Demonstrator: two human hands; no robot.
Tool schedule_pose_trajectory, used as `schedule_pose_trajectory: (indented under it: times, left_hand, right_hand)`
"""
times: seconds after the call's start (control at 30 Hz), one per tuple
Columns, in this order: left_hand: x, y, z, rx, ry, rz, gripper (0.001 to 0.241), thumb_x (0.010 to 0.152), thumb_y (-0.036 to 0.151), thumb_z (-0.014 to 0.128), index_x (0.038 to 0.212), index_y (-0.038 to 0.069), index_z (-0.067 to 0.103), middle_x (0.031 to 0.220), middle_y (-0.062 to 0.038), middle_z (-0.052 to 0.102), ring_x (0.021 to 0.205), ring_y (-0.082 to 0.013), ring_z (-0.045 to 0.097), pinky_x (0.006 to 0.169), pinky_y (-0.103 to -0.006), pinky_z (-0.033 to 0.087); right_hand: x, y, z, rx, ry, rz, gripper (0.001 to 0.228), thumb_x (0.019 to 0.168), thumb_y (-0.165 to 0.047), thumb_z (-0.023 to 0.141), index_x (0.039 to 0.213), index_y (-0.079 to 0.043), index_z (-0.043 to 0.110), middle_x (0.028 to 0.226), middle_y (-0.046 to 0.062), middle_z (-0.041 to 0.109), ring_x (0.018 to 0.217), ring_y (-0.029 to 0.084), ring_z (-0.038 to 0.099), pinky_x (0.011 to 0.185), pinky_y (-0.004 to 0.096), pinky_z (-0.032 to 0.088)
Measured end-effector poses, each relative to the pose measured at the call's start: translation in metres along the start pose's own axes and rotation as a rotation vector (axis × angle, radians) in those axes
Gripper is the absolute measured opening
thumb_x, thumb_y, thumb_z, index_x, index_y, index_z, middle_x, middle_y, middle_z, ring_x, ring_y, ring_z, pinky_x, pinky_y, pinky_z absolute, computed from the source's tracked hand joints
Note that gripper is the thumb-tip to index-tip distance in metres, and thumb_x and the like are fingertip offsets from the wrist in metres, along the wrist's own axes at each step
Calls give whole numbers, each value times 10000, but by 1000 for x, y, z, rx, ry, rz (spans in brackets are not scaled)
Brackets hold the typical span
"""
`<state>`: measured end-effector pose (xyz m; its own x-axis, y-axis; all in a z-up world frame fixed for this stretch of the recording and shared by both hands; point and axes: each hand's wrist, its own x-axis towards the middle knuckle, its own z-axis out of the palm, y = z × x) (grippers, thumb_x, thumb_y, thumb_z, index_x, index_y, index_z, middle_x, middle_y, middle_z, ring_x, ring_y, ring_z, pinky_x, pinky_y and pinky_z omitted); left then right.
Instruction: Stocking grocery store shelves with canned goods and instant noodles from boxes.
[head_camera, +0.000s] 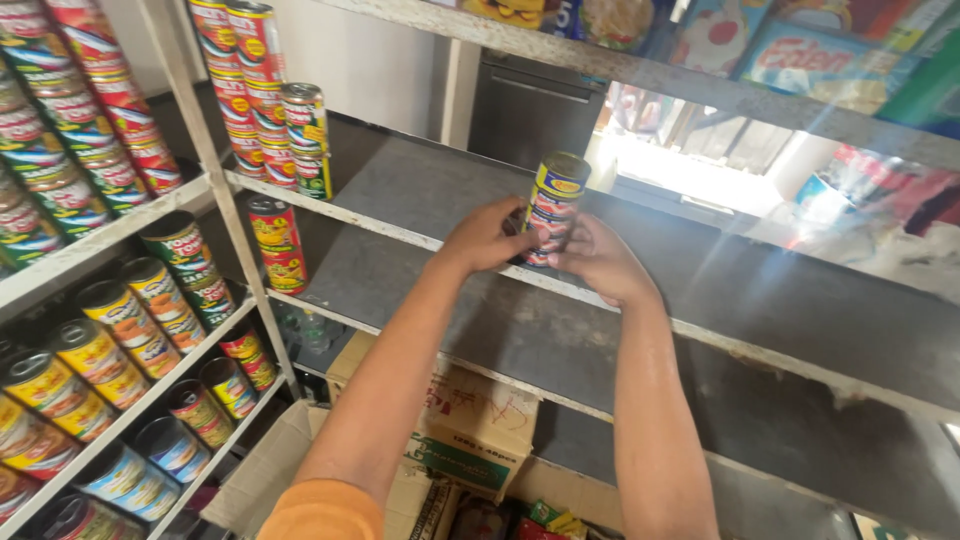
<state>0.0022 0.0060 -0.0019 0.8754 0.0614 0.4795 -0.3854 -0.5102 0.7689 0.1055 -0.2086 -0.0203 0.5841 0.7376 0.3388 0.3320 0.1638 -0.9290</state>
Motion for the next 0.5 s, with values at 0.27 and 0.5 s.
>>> schedule_pose_trajectory:
  times: [0.27,0.5]
  left_hand:
    - [7,-13,-8,-65,-31,83,507,854,372,800,1228,48,692,924,-90,775,777,-183,729,726,-333,581]
    - [-3,-33,-37,21,-13,71,479,895,345,788,1238,21,702,995,-144,794,829,-203,761,756,-337,591]
  right_hand:
    - [5,-21,28,-186,135,78,586,770,110,726,1294,-65,532,1147,59,681,1058,144,669,938,308,548]
    - [33,-8,47,-230,64,35,476,829,85,767,1253,2,568,1132,102,691,1038,175,675,920,326,551]
